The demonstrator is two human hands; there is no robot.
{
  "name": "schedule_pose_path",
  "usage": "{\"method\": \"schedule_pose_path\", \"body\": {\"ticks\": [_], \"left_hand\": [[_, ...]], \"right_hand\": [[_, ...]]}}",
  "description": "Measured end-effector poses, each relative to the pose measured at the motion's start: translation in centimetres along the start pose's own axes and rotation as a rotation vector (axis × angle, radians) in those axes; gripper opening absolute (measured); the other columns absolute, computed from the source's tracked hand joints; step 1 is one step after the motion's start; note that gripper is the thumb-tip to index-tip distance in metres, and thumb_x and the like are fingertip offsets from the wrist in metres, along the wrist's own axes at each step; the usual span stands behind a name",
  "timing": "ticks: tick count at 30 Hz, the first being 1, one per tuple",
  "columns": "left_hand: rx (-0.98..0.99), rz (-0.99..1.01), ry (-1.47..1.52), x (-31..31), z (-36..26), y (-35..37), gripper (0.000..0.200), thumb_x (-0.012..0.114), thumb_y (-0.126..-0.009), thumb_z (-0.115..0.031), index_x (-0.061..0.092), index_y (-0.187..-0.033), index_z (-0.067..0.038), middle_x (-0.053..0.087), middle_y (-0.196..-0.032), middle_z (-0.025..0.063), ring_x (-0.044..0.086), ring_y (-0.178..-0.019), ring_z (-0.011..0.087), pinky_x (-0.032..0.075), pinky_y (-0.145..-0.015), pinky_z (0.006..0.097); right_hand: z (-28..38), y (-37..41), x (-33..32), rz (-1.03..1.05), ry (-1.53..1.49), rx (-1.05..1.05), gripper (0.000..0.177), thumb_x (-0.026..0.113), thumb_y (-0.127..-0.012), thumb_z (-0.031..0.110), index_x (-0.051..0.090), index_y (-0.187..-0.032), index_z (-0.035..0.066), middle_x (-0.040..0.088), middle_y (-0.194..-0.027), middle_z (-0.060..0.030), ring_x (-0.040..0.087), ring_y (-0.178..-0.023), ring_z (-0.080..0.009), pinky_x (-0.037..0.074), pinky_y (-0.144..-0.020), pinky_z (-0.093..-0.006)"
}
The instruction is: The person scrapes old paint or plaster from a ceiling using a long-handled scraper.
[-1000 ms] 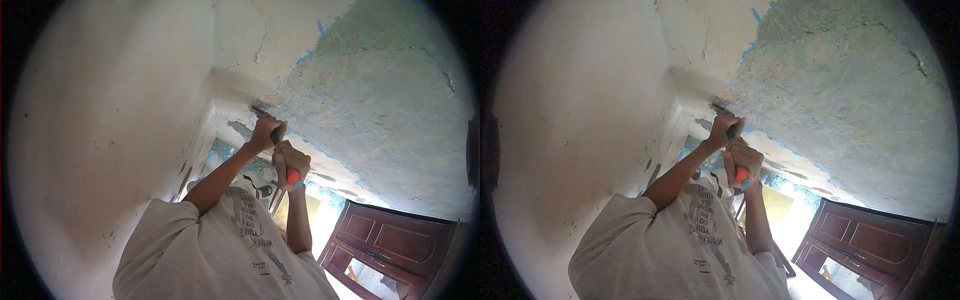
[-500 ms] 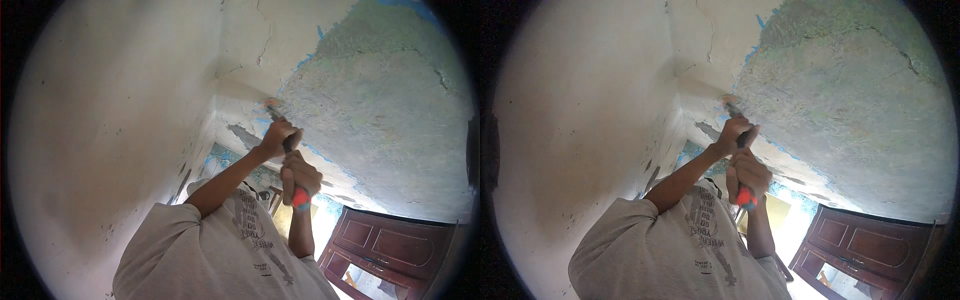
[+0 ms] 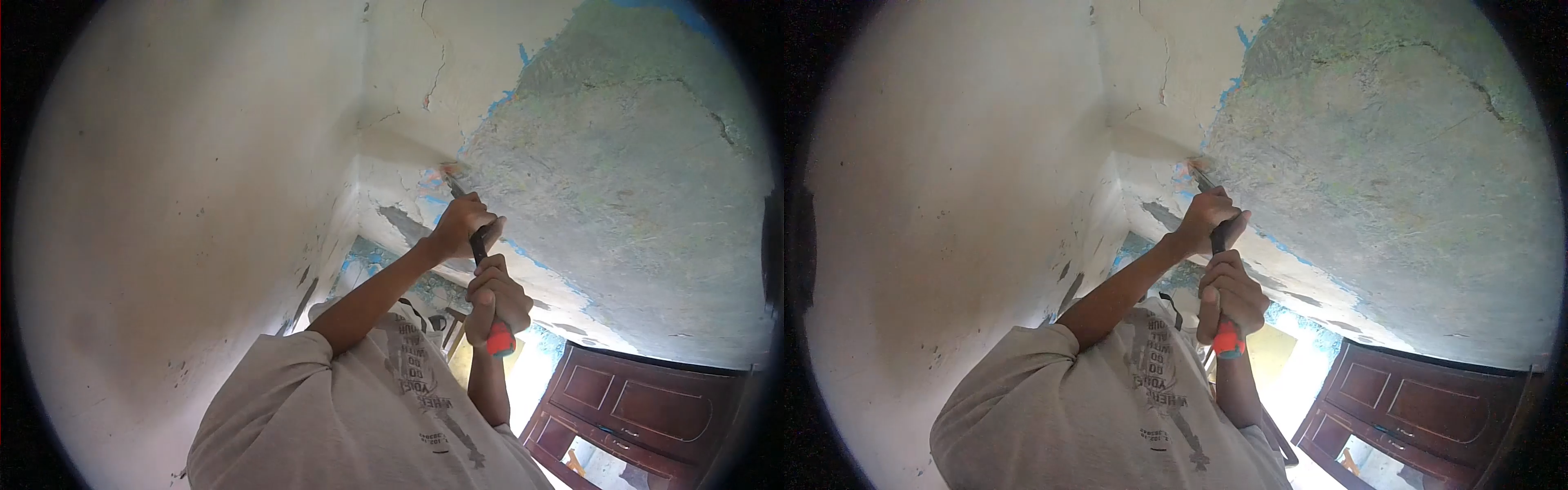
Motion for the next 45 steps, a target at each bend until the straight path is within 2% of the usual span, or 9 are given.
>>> {"method": "schedule_pose_path", "body": {"ticks": [5,11,13,15,19,22,27,33,45], "left_hand": [[-0.072,0.052,-0.066,1.6,4.5,4.3,0.030,0.072,-0.085,-0.008,0.058,-0.058,-0.007,0.053,-0.056,0.0103,0.052,-0.056,0.0323,0.043,-0.060,0.0415],[-0.011,0.011,0.035,1.5,0.4,1.0,0.029,0.073,-0.084,-0.010,0.057,-0.060,-0.007,0.051,-0.056,0.0099,0.052,-0.057,0.0319,0.043,-0.060,0.0419],[-0.033,-0.042,0.004,1.7,1.9,1.9,0.027,0.074,-0.082,-0.010,0.058,-0.061,-0.008,0.051,-0.057,0.0099,0.052,-0.057,0.0318,0.043,-0.060,0.0414],[-0.114,0.072,-0.022,1.8,4.8,4.9,0.024,0.074,-0.082,-0.010,0.059,-0.063,-0.008,0.054,-0.059,0.0104,0.054,-0.059,0.0321,0.043,-0.060,0.0403],[-0.116,-0.063,-0.082,2.2,3.6,4.2,0.023,0.072,-0.082,-0.006,0.058,-0.063,-0.005,0.052,-0.058,0.0103,0.054,-0.058,0.0313,0.043,-0.059,0.0398],[-0.033,0.003,0.000,0.4,0.2,0.5,0.025,0.072,-0.081,-0.003,0.056,-0.062,-0.004,0.050,-0.057,0.0105,0.053,-0.057,0.0315,0.043,-0.058,0.0404],[-0.151,-0.015,-0.082,-0.2,4.1,3.6,0.034,0.072,-0.083,-0.005,0.055,-0.053,-0.007,0.051,-0.052,0.0115,0.049,-0.050,0.0331,0.041,-0.055,0.0449],[-0.054,-0.087,-0.006,-1.3,1.4,0.9,0.033,0.072,-0.083,-0.001,0.053,-0.057,-0.007,0.048,-0.053,0.0094,0.048,-0.051,0.0302,0.041,-0.054,0.0414],[-0.091,0.059,-0.095,-0.6,2.3,0.8,0.036,0.070,-0.088,-0.014,0.055,-0.055,-0.007,0.052,-0.051,0.0121,0.051,-0.051,0.0340,0.044,-0.060,0.0426]], "right_hand": [[-3.7,2.3,-0.3,-0.016,0.061,0.177,0.037,0.050,-0.095,0.002,0.049,-0.058,0.000,0.053,-0.054,-0.0088,0.052,-0.050,-0.0202,0.050,-0.067,-0.0418],[-0.8,0.8,-0.8,-0.011,0.015,0.042,0.038,0.052,-0.096,0.004,0.052,-0.058,-0.001,0.053,-0.054,-0.0084,0.050,-0.050,-0.0203,0.049,-0.064,-0.0410],[-3.0,1.7,-0.7,0.006,0.039,0.097,0.036,0.053,-0.094,0.002,0.052,-0.059,-0.001,0.054,-0.055,-0.0090,0.051,-0.051,-0.0213,0.048,-0.062,-0.0407],[-5.2,2.8,-0.7,0.049,0.091,0.223,0.033,0.055,-0.091,-0.002,0.053,-0.059,-0.001,0.055,-0.057,-0.0095,0.054,-0.052,-0.0228,0.049,-0.061,-0.0405],[-4.0,2.4,-0.4,0.046,0.045,0.119,0.027,0.058,-0.084,-0.008,0.051,-0.059,-0.002,0.057,-0.059,-0.0119,0.058,-0.055,-0.0266,0.051,-0.062,-0.0411],[-1.5,1.0,-0.5,0.008,-0.046,0.006,0.028,0.055,-0.085,-0.009,0.049,-0.058,-0.003,0.056,-0.058,-0.0114,0.058,-0.055,-0.0262,0.053,-0.065,-0.0434],[-5.1,2.1,0.5,0.047,0.009,0.113,0.026,0.051,-0.083,-0.009,0.054,-0.058,-0.003,0.055,-0.055,-0.0092,0.054,-0.052,-0.0216,0.051,-0.067,-0.0424],[-1.1,-0.5,1.7,0.007,-0.090,0.010,0.031,0.055,-0.082,-0.010,0.044,-0.054,0.000,0.052,-0.053,-0.0098,0.055,-0.050,-0.0226,0.052,-0.063,-0.0417],[-3.1,-0.7,-0.2,-0.075,-0.096,0.084,0.046,0.047,-0.100,0.009,0.046,-0.054,0.001,0.051,-0.052,-0.0082,0.048,-0.047,-0.0192,0.047,-0.064,-0.0402]]}}
Point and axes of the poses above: each hand's wrist, its own y-axis away from the middle knuckle, its own x-axis out of the palm, z = x × y, the point moved 2 cm from there along -y, towards the middle knuckle
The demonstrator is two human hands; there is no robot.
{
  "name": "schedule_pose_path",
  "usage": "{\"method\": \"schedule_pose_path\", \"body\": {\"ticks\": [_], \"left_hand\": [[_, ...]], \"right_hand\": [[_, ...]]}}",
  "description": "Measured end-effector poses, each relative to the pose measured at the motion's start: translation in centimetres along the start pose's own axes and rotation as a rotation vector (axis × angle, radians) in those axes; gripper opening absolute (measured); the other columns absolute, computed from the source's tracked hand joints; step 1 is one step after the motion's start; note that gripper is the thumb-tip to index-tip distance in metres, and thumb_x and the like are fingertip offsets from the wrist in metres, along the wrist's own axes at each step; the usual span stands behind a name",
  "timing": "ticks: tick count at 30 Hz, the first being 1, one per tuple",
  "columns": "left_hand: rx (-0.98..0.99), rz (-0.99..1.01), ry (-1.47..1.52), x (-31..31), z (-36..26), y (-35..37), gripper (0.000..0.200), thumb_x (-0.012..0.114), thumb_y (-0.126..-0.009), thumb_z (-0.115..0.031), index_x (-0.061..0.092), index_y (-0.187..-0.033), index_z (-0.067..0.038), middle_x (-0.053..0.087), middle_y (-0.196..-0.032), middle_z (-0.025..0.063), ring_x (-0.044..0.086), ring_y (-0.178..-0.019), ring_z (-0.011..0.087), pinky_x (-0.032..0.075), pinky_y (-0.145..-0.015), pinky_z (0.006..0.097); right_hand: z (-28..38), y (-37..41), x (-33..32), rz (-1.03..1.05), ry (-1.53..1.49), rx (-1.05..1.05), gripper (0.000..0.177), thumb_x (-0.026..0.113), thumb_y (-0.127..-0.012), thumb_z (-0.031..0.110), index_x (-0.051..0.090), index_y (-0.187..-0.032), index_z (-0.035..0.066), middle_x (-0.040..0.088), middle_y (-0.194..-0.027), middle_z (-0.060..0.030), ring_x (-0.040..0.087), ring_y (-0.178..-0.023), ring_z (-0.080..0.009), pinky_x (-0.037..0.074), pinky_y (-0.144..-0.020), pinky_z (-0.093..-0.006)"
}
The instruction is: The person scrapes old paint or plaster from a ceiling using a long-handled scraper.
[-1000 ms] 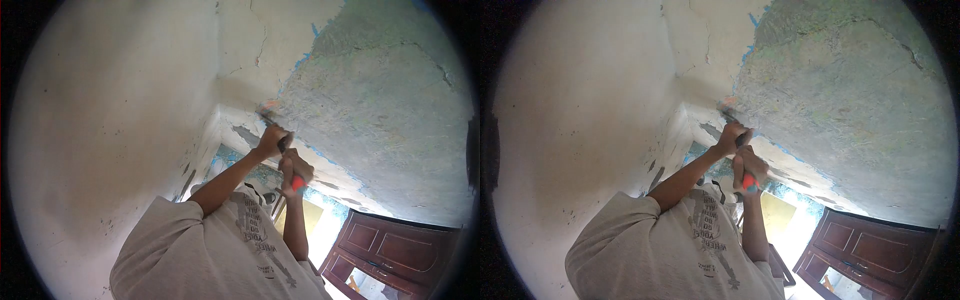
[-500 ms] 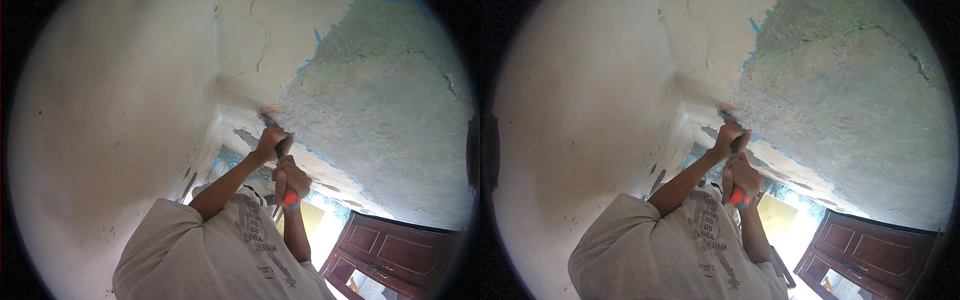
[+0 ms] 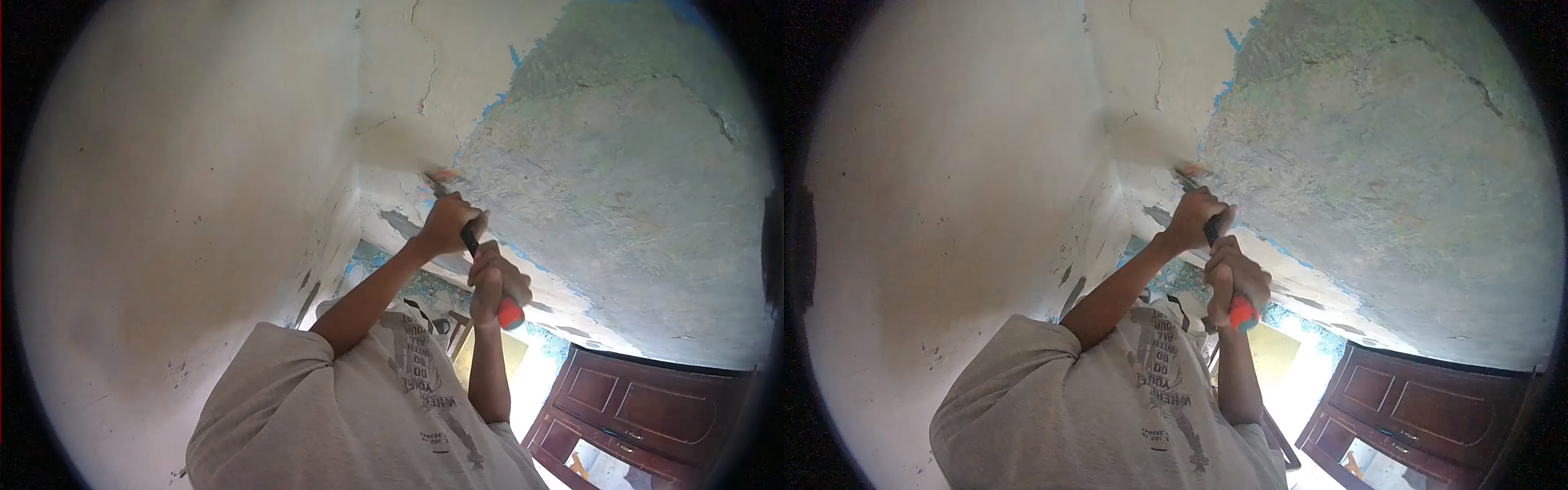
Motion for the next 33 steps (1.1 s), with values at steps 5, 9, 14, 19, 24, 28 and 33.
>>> {"method": "schedule_pose_path", "body": {"ticks": [5,9,14,19,24,28,33], "left_hand": [[-0.042,-0.052,-0.053,0.6,1.1,0.7,0.033,0.071,-0.085,-0.017,0.058,-0.056,-0.007,0.054,-0.052,0.0140,0.053,-0.051,0.0363,0.045,-0.062,0.0432],[0.002,-0.055,0.010,-0.9,-1.6,-1.3,0.034,0.071,-0.085,-0.018,0.058,-0.055,-0.007,0.055,-0.052,0.0131,0.054,-0.051,0.0345,0.044,-0.062,0.0430],[0.015,-0.024,-0.011,-0.6,-0.9,-0.8,0.035,0.070,-0.088,-0.016,0.057,-0.057,-0.007,0.053,-0.053,0.0122,0.051,-0.053,0.0333,0.044,-0.061,0.0415],[-0.004,-0.060,-0.064,-0.2,-1.2,-0.9,0.033,0.070,-0.087,-0.017,0.059,-0.057,-0.008,0.054,-0.053,0.0126,0.052,-0.053,0.0355,0.044,-0.062,0.0424],[-0.028,-0.056,-0.057,-0.1,0.9,-0.1,0.034,0.070,-0.087,-0.020,0.059,-0.058,-0.006,0.056,-0.053,0.0158,0.054,-0.052,0.0382,0.045,-0.063,0.0443],[-0.038,-0.012,-0.056,-0.2,0.4,-0.6,0.034,0.069,-0.087,-0.018,0.058,-0.058,-0.006,0.056,-0.055,0.0163,0.055,-0.054,0.0375,0.044,-0.063,0.0444],[-0.052,-0.104,-0.035,0.2,1.4,0.3,0.033,0.070,-0.088,-0.015,0.059,-0.059,-0.006,0.057,-0.057,0.0157,0.055,-0.055,0.0382,0.043,-0.060,0.0436]], "right_hand": [[-1.7,0.9,-1.2,0.010,0.025,0.072,0.048,0.048,-0.103,0.013,0.046,-0.056,0.003,0.051,-0.052,-0.0088,0.047,-0.048,-0.0179,0.047,-0.066,-0.0409],[0.9,0.1,-0.3,-0.008,0.036,0.010,0.046,0.049,-0.100,0.009,0.047,-0.055,0.003,0.051,-0.050,-0.0077,0.049,-0.048,-0.0180,0.047,-0.068,-0.0412],[0.4,0.5,-1.0,-0.027,-0.005,0.018,0.047,0.052,-0.101,0.013,0.047,-0.055,0.003,0.050,-0.050,-0.0070,0.049,-0.048,-0.0182,0.047,-0.068,-0.0420],[0.2,-0.2,-1.9,-0.026,-0.092,0.042,0.047,0.052,-0.101,0.015,0.048,-0.056,0.002,0.050,-0.051,-0.0073,0.048,-0.049,-0.0181,0.046,-0.069,-0.0430],[-1.5,0.6,-1.3,0.022,-0.039,0.074,0.049,0.054,-0.103,0.018,0.049,-0.056,0.001,0.050,-0.051,-0.0075,0.048,-0.050,-0.0179,0.046,-0.071,-0.0430],[-0.8,-0.3,-1.6,0.022,-0.036,0.096,0.049,0.054,-0.103,0.017,0.049,-0.056,0.001,0.050,-0.051,-0.0070,0.049,-0.051,-0.0181,0.046,-0.072,-0.0430],[-2.2,0.3,-1.2,0.048,-0.014,0.139,0.047,0.053,-0.101,0.013,0.049,-0.057,0.001,0.050,-0.053,-0.0068,0.049,-0.051,-0.0183,0.047,-0.072,-0.0412]]}}
Point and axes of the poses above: each hand's wrist, its own y-axis away from the middle knuckle, its own x-axis out of the palm, z = x × y, the point moved 2 cm from there along -y, towards the middle knuckle
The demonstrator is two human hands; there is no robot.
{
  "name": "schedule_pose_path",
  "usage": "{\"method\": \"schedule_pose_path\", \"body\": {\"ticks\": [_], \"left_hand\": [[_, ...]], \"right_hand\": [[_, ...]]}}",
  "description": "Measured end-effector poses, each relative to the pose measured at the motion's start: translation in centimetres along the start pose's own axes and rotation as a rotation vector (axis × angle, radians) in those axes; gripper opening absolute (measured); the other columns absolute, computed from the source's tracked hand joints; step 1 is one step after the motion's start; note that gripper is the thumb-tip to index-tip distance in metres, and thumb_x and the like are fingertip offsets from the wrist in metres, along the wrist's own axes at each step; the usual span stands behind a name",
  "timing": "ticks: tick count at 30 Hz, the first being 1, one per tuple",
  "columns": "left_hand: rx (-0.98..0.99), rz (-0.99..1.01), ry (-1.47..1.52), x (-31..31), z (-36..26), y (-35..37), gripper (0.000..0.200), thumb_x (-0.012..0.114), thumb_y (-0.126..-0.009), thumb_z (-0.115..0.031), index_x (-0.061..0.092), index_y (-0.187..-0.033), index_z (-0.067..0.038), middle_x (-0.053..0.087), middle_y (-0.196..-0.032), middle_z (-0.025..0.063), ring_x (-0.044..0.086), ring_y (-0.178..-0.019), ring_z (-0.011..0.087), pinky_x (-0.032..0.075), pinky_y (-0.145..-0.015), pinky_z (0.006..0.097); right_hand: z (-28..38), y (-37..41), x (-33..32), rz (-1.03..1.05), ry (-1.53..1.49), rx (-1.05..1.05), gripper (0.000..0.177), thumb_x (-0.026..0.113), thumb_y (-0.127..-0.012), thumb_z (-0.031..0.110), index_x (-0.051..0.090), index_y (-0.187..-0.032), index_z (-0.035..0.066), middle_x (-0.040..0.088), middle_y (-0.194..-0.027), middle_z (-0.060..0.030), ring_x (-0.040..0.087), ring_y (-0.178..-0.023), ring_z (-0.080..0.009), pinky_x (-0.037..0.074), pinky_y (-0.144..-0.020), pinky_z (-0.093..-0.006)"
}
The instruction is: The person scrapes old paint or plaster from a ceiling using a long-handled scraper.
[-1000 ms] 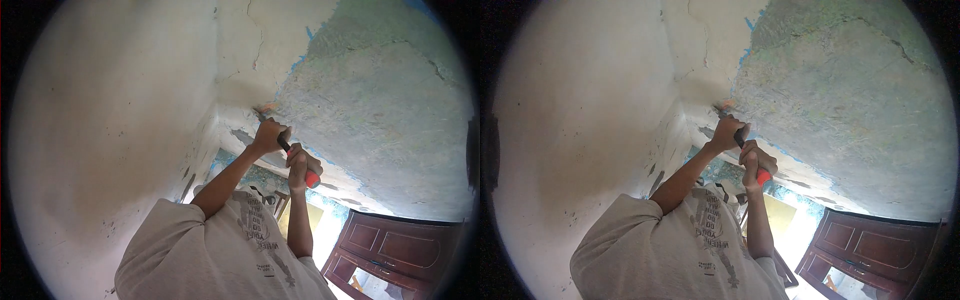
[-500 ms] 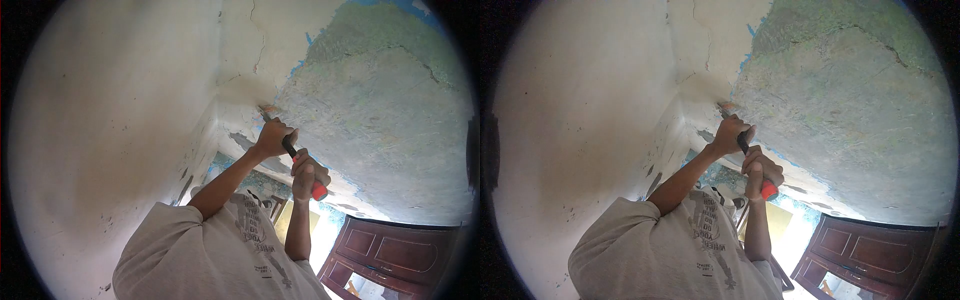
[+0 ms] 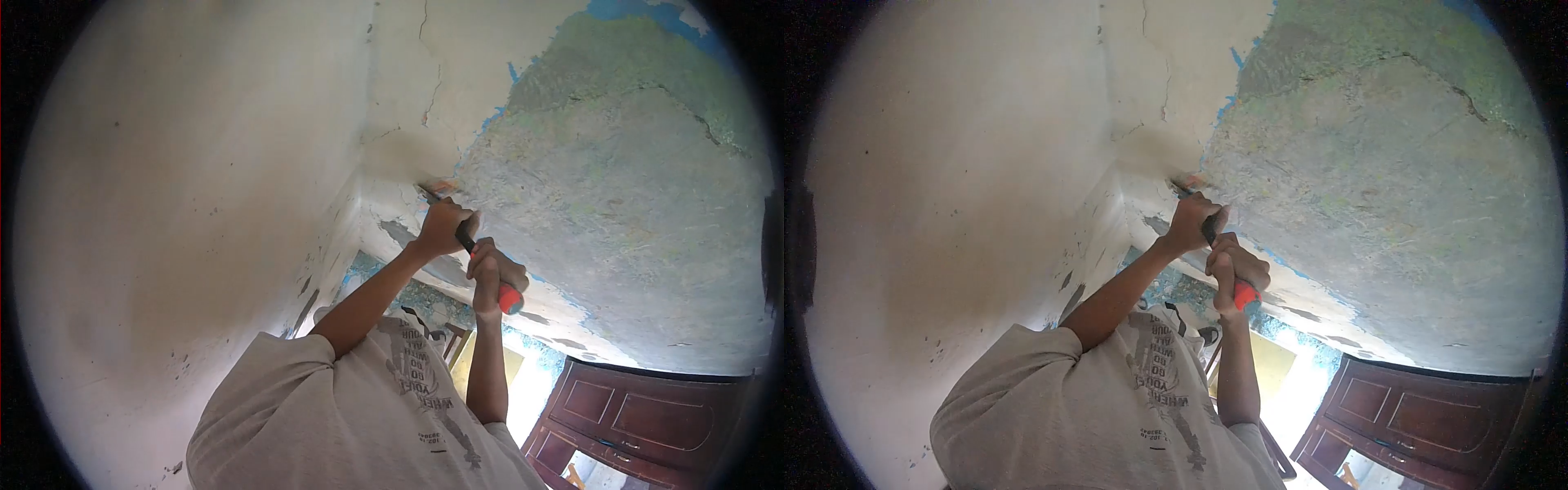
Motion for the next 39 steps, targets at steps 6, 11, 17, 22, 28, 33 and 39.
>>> {"method": "schedule_pose_path", "body": {"ticks": [6,11,17,22,28,33,39], "left_hand": [[0.022,0.014,0.084,0.2,-0.9,0.0,0.033,0.072,-0.088,-0.016,0.059,-0.059,-0.007,0.057,-0.056,0.0151,0.056,-0.057,0.0363,0.044,-0.060,0.0447],[0.055,0.059,0.101,0.9,-2.9,-1.1,0.025,0.074,-0.080,-0.013,0.060,-0.061,-0.008,0.056,-0.057,0.0132,0.056,-0.058,0.0356,0.045,-0.063,0.0442],[0.006,0.191,0.189,1.1,2.1,2.9,0.028,0.072,-0.084,-0.012,0.059,-0.060,-0.006,0.055,-0.056,0.0139,0.056,-0.058,0.0356,0.043,-0.063,0.0449],[0.064,0.176,0.170,-0.5,-2.8,-0.6,0.026,0.075,-0.081,-0.016,0.059,-0.062,-0.006,0.055,-0.058,0.0133,0.053,-0.058,0.0348,0.042,-0.062,0.0438],[-0.074,0.395,0.210,0.9,3.5,3.5,0.026,0.076,-0.081,-0.015,0.059,-0.064,-0.005,0.057,-0.061,0.0154,0.054,-0.059,0.0385,0.041,-0.063,0.0441],[0.033,0.226,0.161,-1.1,-3.6,-1.4,0.029,0.076,-0.078,-0.011,0.053,-0.060,-0.005,0.053,-0.058,0.0153,0.052,-0.058,0.0363,0.039,-0.062,0.0446],[0.011,0.362,0.154,0.1,3.7,3.5,0.028,0.077,-0.079,-0.014,0.057,-0.060,-0.005,0.054,-0.056,0.0149,0.053,-0.056,0.0390,0.040,-0.061,0.0459]], "right_hand": [[2.1,0.0,0.3,-0.007,0.079,-0.002,0.046,0.051,-0.102,0.012,0.052,-0.058,0.000,0.052,-0.056,-0.0078,0.049,-0.053,-0.0181,0.046,-0.066,-0.0387],[3.4,-0.9,-0.1,0.033,0.022,-0.184,0.040,0.051,-0.098,0.007,0.053,-0.059,-0.001,0.055,-0.057,-0.0083,0.050,-0.051,-0.0200,0.047,-0.064,-0.0391],[-1.5,1.0,0.9,0.112,0.152,-0.082,0.025,0.055,-0.085,-0.010,0.051,-0.062,-0.005,0.052,-0.056,-0.0097,0.053,-0.053,-0.0252,0.052,-0.065,-0.0405],[3.3,0.5,1.7,0.001,0.072,-0.161,0.033,0.053,-0.094,0.000,0.053,-0.060,-0.004,0.054,-0.056,-0.0104,0.051,-0.051,-0.0217,0.048,-0.062,-0.0402],[-1.4,1.9,1.8,-0.002,0.157,-0.048,0.025,0.057,-0.086,-0.004,0.052,-0.061,-0.003,0.054,-0.059,-0.0111,0.054,-0.054,-0.0236,0.050,-0.063,-0.0399],[3.2,0.2,2.1,-0.001,0.057,-0.166,0.023,0.060,-0.081,-0.006,0.050,-0.062,0.001,0.052,-0.061,-0.0073,0.056,-0.056,-0.0249,0.052,-0.063,-0.0387],[-1.5,2.9,2.5,-0.048,0.147,0.040,0.025,0.055,-0.088,-0.003,0.054,-0.064,0.000,0.054,-0.061,-0.0108,0.056,-0.058,-0.0254,0.050,-0.067,-0.0377]]}}
Point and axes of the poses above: each hand's wrist, its own y-axis away from the middle knuckle, its own x-axis out of the palm, z = x × y, the point moved 2 cm from there along -y, towards the middle knuckle
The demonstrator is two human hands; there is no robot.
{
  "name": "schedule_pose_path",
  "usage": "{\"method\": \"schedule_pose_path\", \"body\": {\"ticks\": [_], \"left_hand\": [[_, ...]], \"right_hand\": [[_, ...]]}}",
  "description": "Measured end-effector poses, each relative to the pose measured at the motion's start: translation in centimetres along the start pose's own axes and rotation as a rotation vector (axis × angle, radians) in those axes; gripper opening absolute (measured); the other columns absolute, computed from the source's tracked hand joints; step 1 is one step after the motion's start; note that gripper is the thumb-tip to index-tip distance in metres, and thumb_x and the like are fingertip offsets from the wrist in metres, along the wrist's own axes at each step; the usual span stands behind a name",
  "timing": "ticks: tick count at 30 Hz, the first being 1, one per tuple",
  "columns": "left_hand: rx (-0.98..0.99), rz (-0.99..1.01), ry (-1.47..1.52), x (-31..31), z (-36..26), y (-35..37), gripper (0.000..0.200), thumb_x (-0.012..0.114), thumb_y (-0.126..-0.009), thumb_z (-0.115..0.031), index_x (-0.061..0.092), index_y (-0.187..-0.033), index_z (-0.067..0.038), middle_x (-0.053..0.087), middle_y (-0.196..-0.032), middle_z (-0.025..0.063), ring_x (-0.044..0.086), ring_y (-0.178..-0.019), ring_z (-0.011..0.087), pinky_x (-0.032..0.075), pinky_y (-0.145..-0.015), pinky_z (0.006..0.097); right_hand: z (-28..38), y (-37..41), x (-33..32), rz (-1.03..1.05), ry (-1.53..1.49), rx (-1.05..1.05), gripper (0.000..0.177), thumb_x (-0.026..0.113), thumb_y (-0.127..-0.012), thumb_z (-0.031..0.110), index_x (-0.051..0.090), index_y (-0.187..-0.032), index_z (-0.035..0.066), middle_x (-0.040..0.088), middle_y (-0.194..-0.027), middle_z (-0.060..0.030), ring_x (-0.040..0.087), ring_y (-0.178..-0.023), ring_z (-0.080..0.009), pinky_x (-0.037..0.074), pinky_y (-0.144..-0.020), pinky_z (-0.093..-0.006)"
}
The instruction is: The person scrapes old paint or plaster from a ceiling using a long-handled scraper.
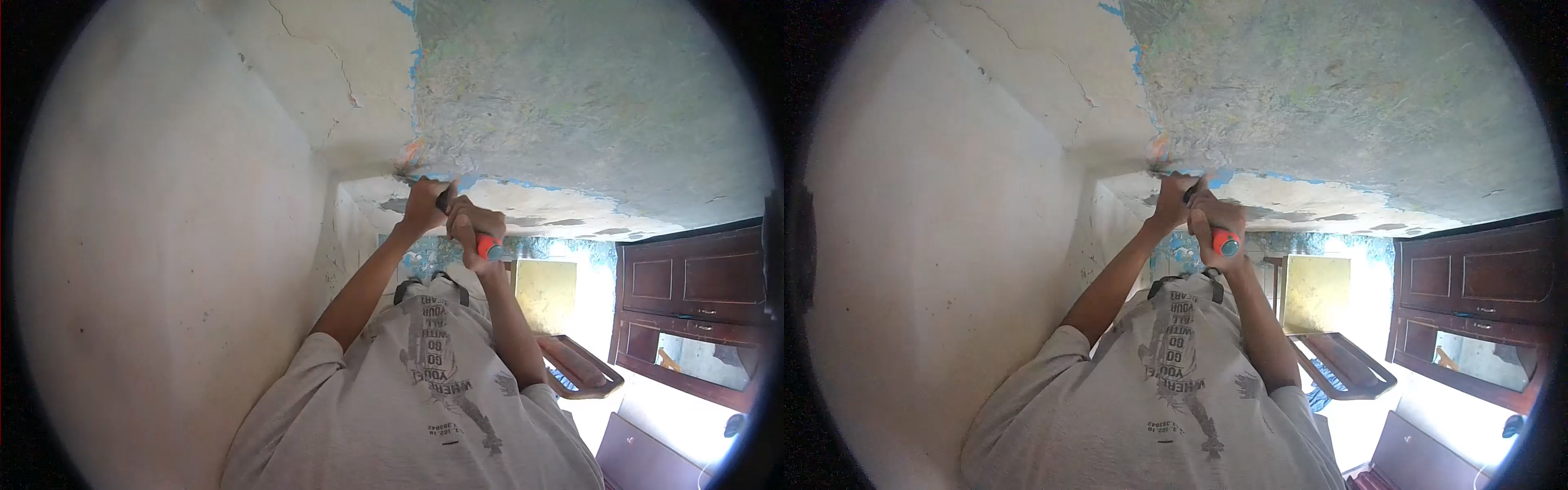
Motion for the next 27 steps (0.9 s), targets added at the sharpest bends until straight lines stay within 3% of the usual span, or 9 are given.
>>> {"method": "schedule_pose_path", "body": {"ticks": [4,9,13,14,18,21,22,25,27], "left_hand": [[0.120,-0.104,0.007,-0.6,-2.6,-1.1,0.035,0.074,-0.085,-0.014,0.055,-0.056,-0.006,0.053,-0.054,0.0151,0.051,-0.053,0.0396,0.040,-0.060,0.0450],[0.089,0.057,-0.047,-1.4,-4.7,-2.5,0.037,0.070,-0.090,-0.018,0.058,-0.059,-0.003,0.052,-0.054,0.0176,0.050,-0.050,0.0394,0.040,-0.057,0.0456],[-0.067,0.265,-0.032,0.5,-0.4,1.9,0.041,0.067,-0.097,-0.027,0.063,-0.067,0.000,0.057,-0.059,0.0207,0.054,-0.051,0.0379,0.040,-0.053,0.0440],[-0.094,0.283,0.001,0.6,-0.7,2.6,0.041,0.067,-0.097,-0.027,0.063,-0.066,0.000,0.057,-0.060,0.0211,0.055,-0.052,0.0381,0.040,-0.053,0.0438],[-0.080,0.365,-0.019,2.2,-1.3,4.0,0.038,0.067,-0.096,-0.027,0.062,-0.069,-0.001,0.057,-0.061,0.0202,0.058,-0.057,0.0391,0.042,-0.058,0.0472],[0.028,0.386,-0.090,3.5,-2.2,5.4,0.030,0.067,-0.093,-0.025,0.063,-0.074,-0.002,0.059,-0.064,0.0198,0.059,-0.068,0.0400,0.045,-0.070,0.0496],[0.074,0.388,-0.119,4.0,-2.5,5.8,0.027,0.068,-0.092,-0.024,0.063,-0.076,-0.003,0.059,-0.065,0.0198,0.060,-0.072,0.0404,0.045,-0.074,0.0503],[0.046,0.387,-0.129,4.7,-3.7,6.9,0.018,0.070,-0.087,-0.017,0.060,-0.083,-0.003,0.062,-0.081,0.0195,0.059,-0.090,0.0400,0.043,-0.090,0.0508],[-0.036,0.373,-0.106,4.5,-4.6,7.7,0.015,0.069,-0.084,-0.008,0.059,-0.091,-0.002,0.059,-0.099,0.0211,0.055,-0.104,0.0391,0.042,-0.096,0.0509]], "right_hand": [[3.5,-0.4,0.4,-0.057,-0.017,-0.121,0.039,0.050,-0.097,0.006,0.050,-0.058,0.001,0.052,-0.054,-0.0090,0.052,-0.051,-0.0224,0.048,-0.066,-0.0415],[2.5,0.7,-0.9,-0.180,-0.121,-0.104,0.041,0.050,-0.099,0.010,0.050,-0.059,0.001,0.051,-0.052,-0.0081,0.053,-0.052,-0.0209,0.048,-0.072,-0.0425],[0.4,4.8,-2.1,-0.005,-0.003,0.333,0.032,0.056,-0.097,0.020,0.056,-0.072,0.000,0.065,-0.080,-0.0110,0.065,-0.089,-0.0273,0.049,-0.086,-0.0442],[0.7,5.6,-3.2,0.113,0.014,0.365,0.027,0.060,-0.094,0.025,0.065,-0.085,0.000,0.068,-0.107,-0.0169,0.063,-0.114,-0.0326,0.048,-0.096,-0.0466],[2.6,8.9,-6.6,0.141,-0.067,0.403,0.044,0.065,-0.095,0.041,0.072,-0.115,0.003,0.053,-0.146,-0.0199,0.056,-0.128,-0.0364,0.040,-0.112,-0.0464],[2.9,13.4,-7.4,-0.006,-0.127,0.701,0.038,0.063,-0.098,0.034,0.072,-0.118,0.003,0.053,-0.146,-0.0195,0.055,-0.131,-0.0340,0.046,-0.107,-0.0451],[3.2,14.3,-7.3,-0.003,-0.100,0.790,0.032,0.059,-0.101,0.021,0.068,-0.126,0.004,0.058,-0.140,-0.0175,0.064,-0.118,-0.0269,0.057,-0.089,-0.0363],[4.2,16.2,-7.0,0.004,-0.177,1.064,0.038,0.054,-0.102,0.011,0.058,-0.139,0.005,0.065,-0.130,-0.0141,0.070,-0.093,-0.0178,0.057,-0.065,-0.0256],[4.5,16.9,-6.5,0.021,-0.230,1.045,0.049,0.055,-0.102,0.014,0.047,-0.149,0.007,0.067,-0.111,-0.0094,0.061,-0.065,-0.0092,0.048,-0.054,-0.0231]]}}
Point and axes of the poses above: each hand's wrist, its own y-axis away from the middle knuckle, its own x-axis out of the palm, z = x × y, the point moved 2 cm from there along -y, towards the middle knuckle
